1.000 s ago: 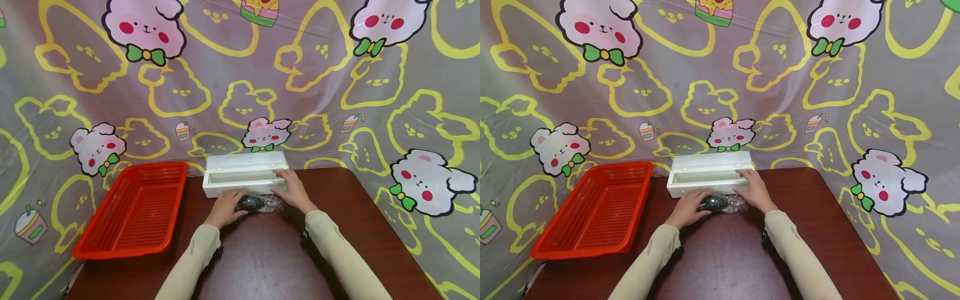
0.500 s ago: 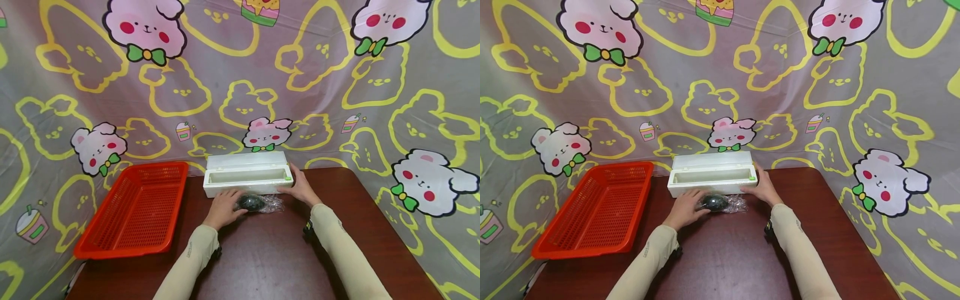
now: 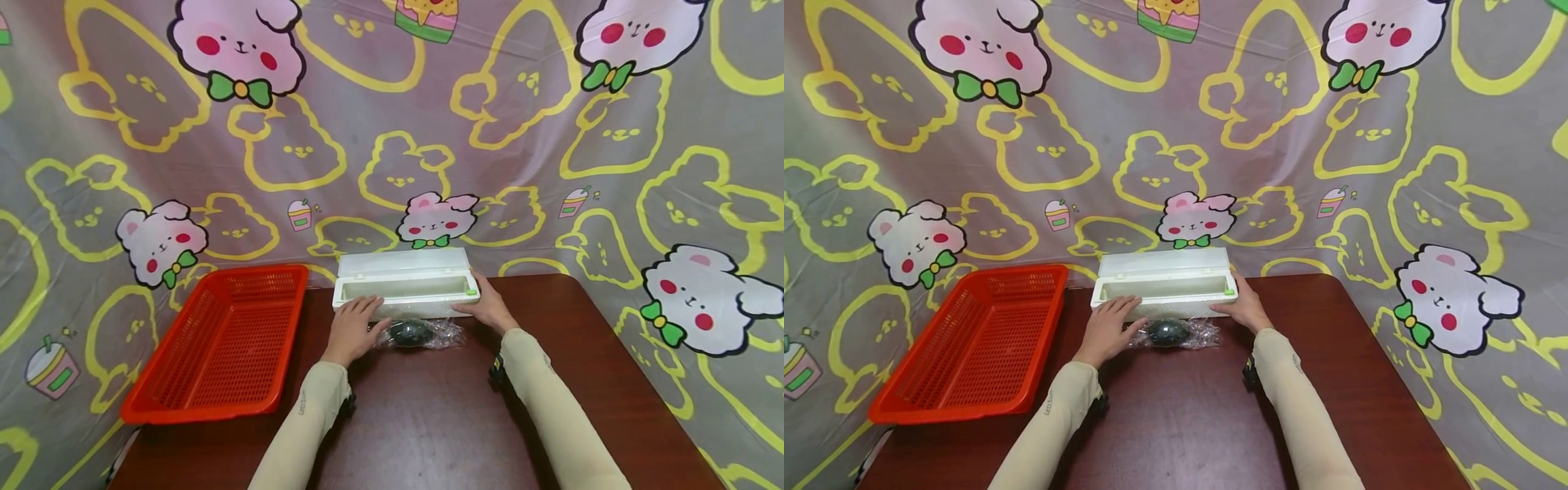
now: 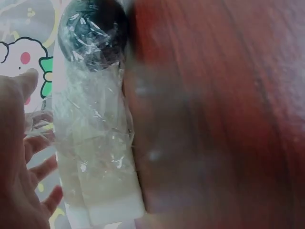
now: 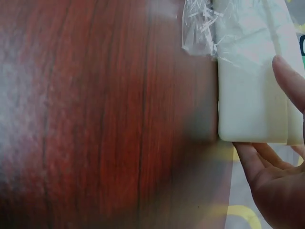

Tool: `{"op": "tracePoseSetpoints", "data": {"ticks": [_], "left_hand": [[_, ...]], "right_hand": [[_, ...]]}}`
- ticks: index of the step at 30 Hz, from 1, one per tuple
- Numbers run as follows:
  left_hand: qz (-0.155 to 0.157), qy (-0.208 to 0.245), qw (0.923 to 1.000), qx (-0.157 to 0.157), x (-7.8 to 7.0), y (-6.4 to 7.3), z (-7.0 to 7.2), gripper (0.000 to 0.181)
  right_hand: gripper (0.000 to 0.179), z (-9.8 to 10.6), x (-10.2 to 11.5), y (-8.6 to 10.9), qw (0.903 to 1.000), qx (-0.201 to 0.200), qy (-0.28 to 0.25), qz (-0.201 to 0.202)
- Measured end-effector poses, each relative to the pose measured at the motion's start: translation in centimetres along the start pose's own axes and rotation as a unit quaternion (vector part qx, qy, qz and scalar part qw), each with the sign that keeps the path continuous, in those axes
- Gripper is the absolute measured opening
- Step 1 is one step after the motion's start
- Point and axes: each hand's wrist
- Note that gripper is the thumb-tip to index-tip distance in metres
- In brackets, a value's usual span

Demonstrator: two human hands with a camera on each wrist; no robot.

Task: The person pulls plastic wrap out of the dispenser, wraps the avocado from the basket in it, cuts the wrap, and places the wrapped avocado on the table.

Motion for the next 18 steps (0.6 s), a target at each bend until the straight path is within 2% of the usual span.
{"op": "tracePoseSetpoints", "data": {"ticks": [8,18], "left_hand": [[0.004,0.012,0.9998,0.012,-0.2,-0.2,0.3,0.059],[0.002,0.006,0.9999,0.014,0.0,-0.2,0.6,0.055]], "right_hand": [[0.110,0.6,-0.6,0.0,0.9996,0.003,0.026,-0.004],[0.108,1.2,-0.4,-0.1,0.9989,0.036,0.030,0.002]]}}
Point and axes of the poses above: each hand's wrist, its own y-axis away from the middle knuckle, its own z-axis out of the back of the hand, x = y × z, and after that the axes turned 10 degrees about z, right-handed
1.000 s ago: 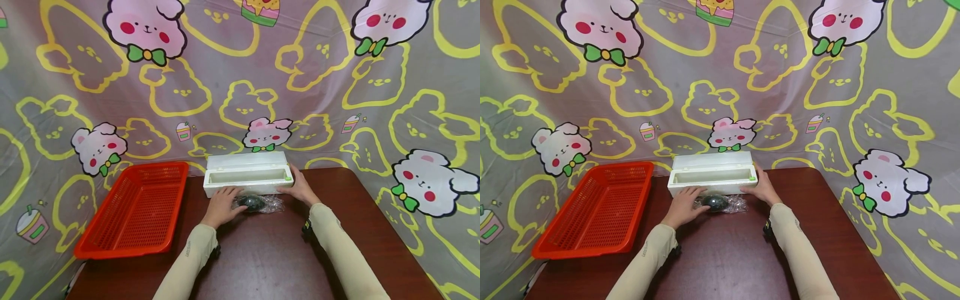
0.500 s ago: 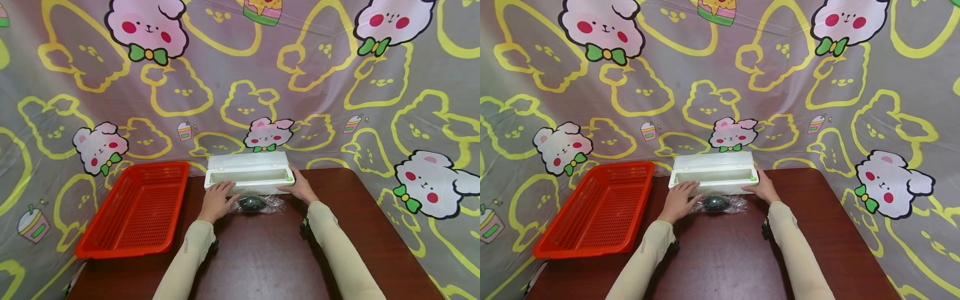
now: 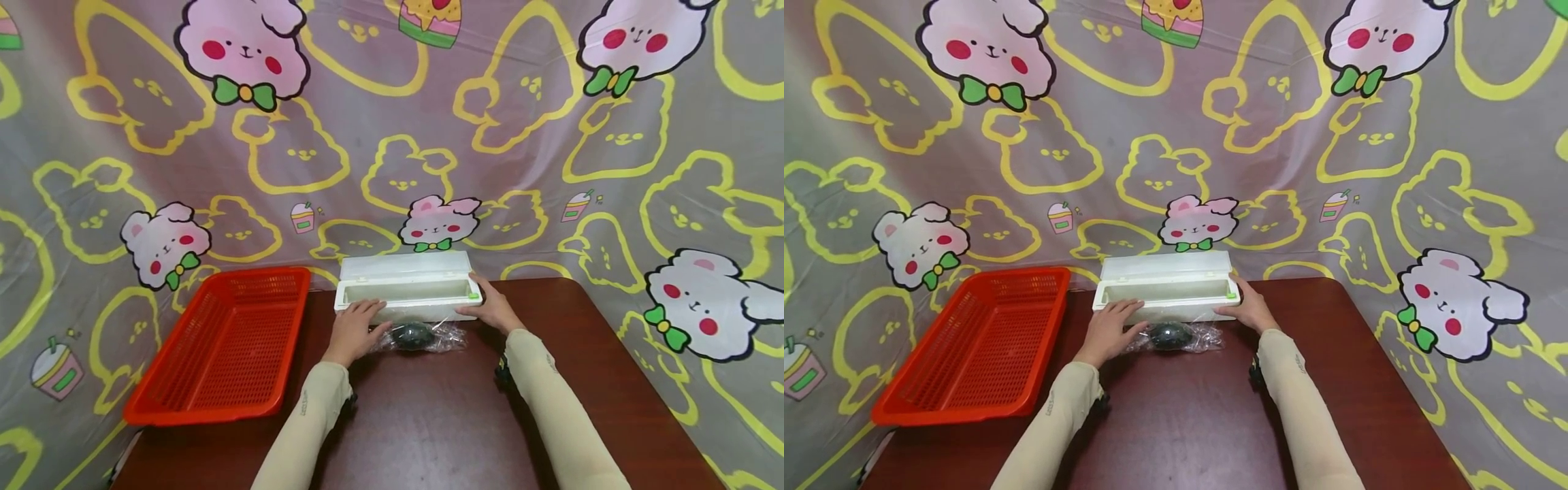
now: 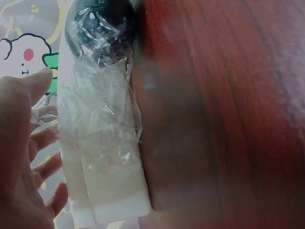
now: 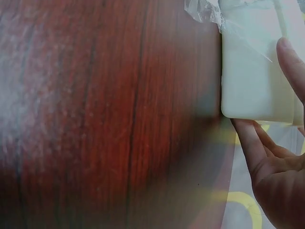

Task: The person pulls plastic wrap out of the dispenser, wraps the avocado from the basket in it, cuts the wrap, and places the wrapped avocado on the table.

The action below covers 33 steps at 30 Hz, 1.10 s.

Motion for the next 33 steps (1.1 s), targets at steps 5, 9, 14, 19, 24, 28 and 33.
{"op": "tracePoseSetpoints", "data": {"ticks": [5,9,14,19,24,28,33], "left_hand": [[-0.002,0.003,1.0000,0.000,0.2,0.2,0.1,0.053],[-0.001,0.005,1.0000,0.006,0.2,0.1,0.3,0.053],[-0.004,0.002,1.0000,0.008,0.4,0.0,0.2,0.052],[-0.006,-0.017,0.9998,0.009,0.6,-0.1,0.1,0.052],[-0.011,-0.036,0.9993,0.002,0.0,-0.5,0.4,0.047],[-0.034,-0.042,0.9985,0.009,-1.8,-1.6,1.2,0.045],[-0.100,-0.049,0.9932,0.034,-5.4,-3.5,0.8,0.046]], "right_hand": [[0.106,0.0,0.1,0.2,1.0000,0.001,-0.003,0.001],[0.105,0.1,0.1,0.2,1.0000,-0.001,-0.007,0.000],[0.105,0.0,0.1,0.3,0.9999,-0.001,-0.010,-0.006],[0.106,-0.2,0.0,0.3,0.9999,0.001,-0.010,-0.006],[0.106,-0.2,-0.2,0.2,0.9999,0.005,-0.011,-0.008],[0.106,-0.2,-0.4,0.2,0.9997,0.008,-0.018,-0.014],[0.106,-0.2,-0.5,0.1,0.9995,0.005,-0.026,-0.017]]}}
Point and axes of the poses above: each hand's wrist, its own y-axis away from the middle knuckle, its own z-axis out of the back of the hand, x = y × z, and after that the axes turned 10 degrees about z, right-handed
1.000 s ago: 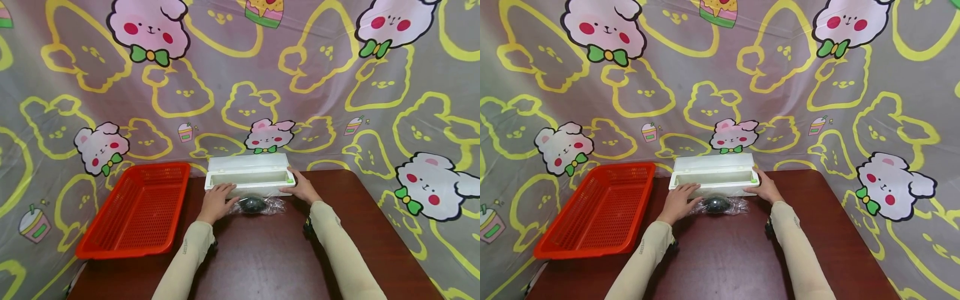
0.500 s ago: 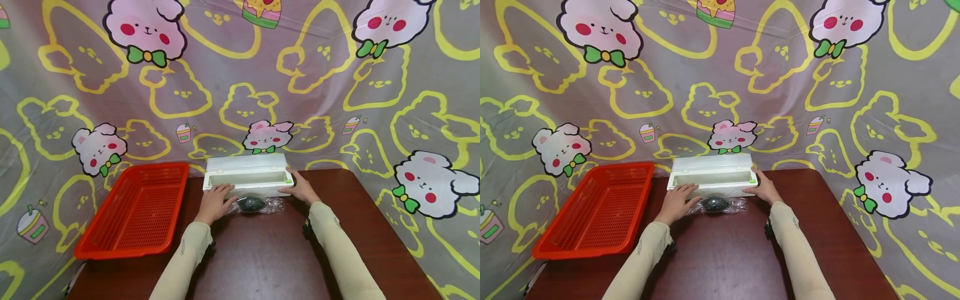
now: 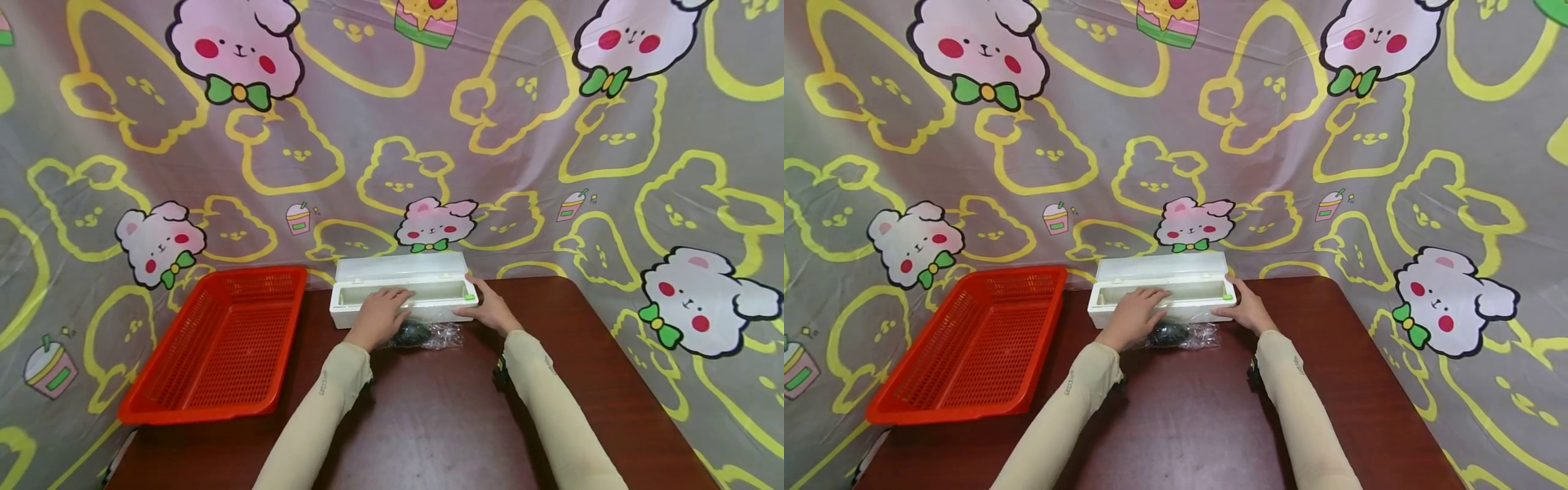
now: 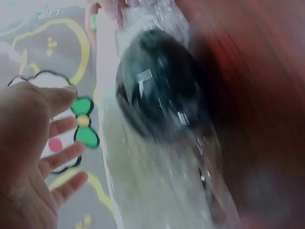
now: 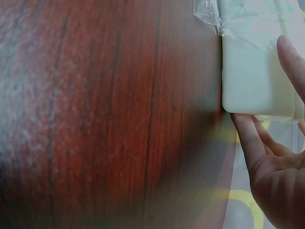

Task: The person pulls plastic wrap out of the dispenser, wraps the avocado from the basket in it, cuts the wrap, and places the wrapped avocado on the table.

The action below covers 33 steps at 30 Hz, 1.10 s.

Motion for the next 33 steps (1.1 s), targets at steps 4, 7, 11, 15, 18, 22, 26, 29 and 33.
{"op": "tracePoseSetpoints", "data": {"ticks": [4,7,11,15,18,22,26,29,33], "left_hand": [[-0.045,-0.006,0.9988,0.018,-2.6,-2.1,-0.9,0.052],[-0.063,-0.012,0.9976,0.029,-4.4,-3.2,-1.5,0.060],[-0.071,-0.045,0.9959,0.033,-6.1,-4.2,-1.9,0.067],[-0.067,-0.073,0.9945,0.035,-6.8,-4.8,-2.4,0.069],[-0.067,-0.085,0.9936,0.032,-7.2,-5.2,-2.8,0.072],[-0.075,-0.102,0.9918,0.019,-7.7,-5.5,-2.8,0.075],[-0.085,-0.122,0.9888,0.008,-8.0,-5.7,-2.8,0.074],[-0.090,-0.132,0.9872,0.007,-8.0,-5.8,-2.8,0.074],[-0.092,-0.139,0.9859,0.007,-7.8,-5.9,-3.1,0.073]], "right_hand": [[0.104,0.0,-0.1,0.0,1.0000,-0.001,0.004,0.001],[0.103,0.0,-0.1,0.1,1.0000,-0.001,0.007,0.002],[0.102,0.0,0.0,0.2,0.9999,-0.001,0.012,0.002],[0.101,0.0,0.1,0.2,0.9998,-0.001,0.021,0.000],[0.100,0.1,0.2,0.1,0.9996,0.001,0.028,-0.002],[0.099,0.1,0.2,0.0,0.9996,0.001,0.027,0.000],[0.099,0.1,-0.1,0.0,0.9998,0.000,0.018,-0.003],[0.098,0.1,-0.2,0.0,0.9999,-0.002,0.014,-0.003],[0.099,0.1,-0.3,0.1,0.9999,-0.001,0.014,0.002]]}}
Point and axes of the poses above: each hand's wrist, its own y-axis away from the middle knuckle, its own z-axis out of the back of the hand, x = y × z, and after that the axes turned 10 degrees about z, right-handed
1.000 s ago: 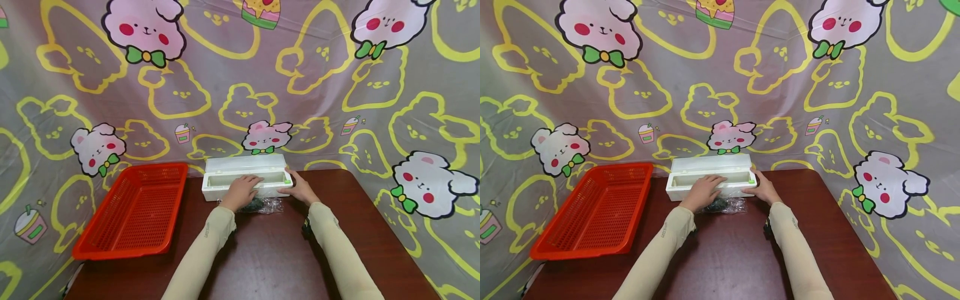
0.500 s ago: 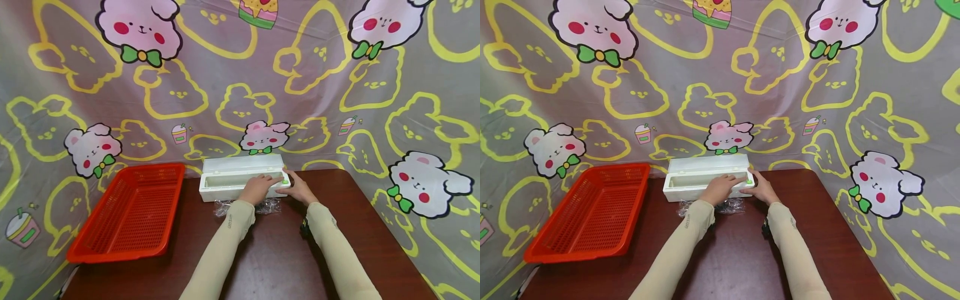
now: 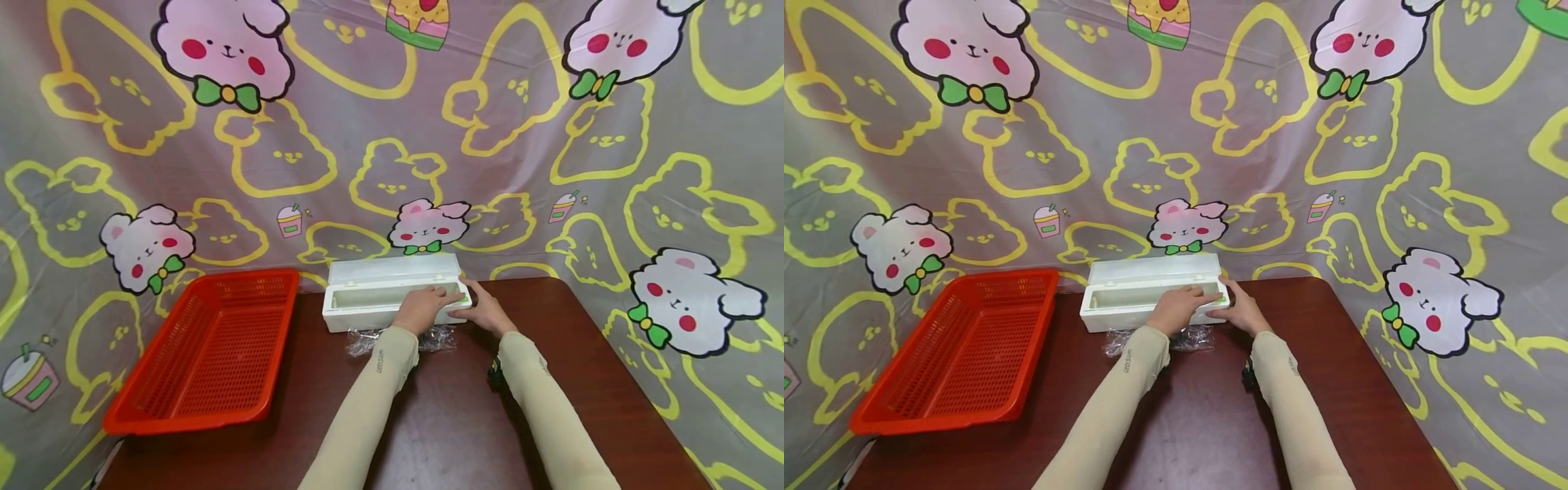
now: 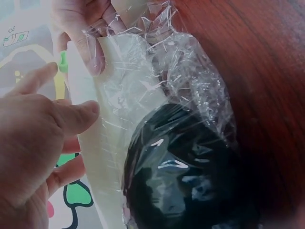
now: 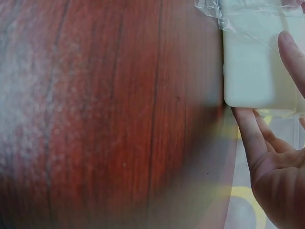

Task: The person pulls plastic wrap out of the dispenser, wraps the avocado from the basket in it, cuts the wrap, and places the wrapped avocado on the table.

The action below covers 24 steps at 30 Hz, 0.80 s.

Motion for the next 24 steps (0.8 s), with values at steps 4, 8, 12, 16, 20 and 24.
{"op": "tracePoseSetpoints", "data": {"ticks": [4,8,12,16,20,24], "left_hand": [[-0.006,-0.005,1.0000,-0.002,-0.03,-0.03,-0.21,0.073],[-0.001,-0.006,1.0000,-0.002,-0.08,0.08,-0.12,0.070],[0.006,-0.008,0.9999,-0.005,-0.16,0.24,-0.04,0.066],[0.004,-0.010,0.9998,-0.016,-0.25,0.36,-0.20,0.064],[0.002,-0.009,0.9997,-0.024,-0.17,0.52,-0.47,0.063],[-0.002,-0.002,0.9997,-0.023,0.11,0.73,-0.62,0.066]], "right_hand": [[0.100,0.08,0.00,0.12,1.0000,0.001,0.004,-0.003],[0.101,0.08,0.03,0.07,1.0000,0.000,0.009,-0.003],[0.101,0.04,0.00,-0.03,1.0000,0.000,0.007,-0.005],[0.101,0.10,-0.06,-0.03,1.0000,-0.001,0.003,-0.002],[0.100,0.16,0.10,0.08,1.0000,-0.002,0.000,-0.003],[0.100,0.12,0.26,0.28,1.0000,-0.001,-0.005,-0.003]]}}
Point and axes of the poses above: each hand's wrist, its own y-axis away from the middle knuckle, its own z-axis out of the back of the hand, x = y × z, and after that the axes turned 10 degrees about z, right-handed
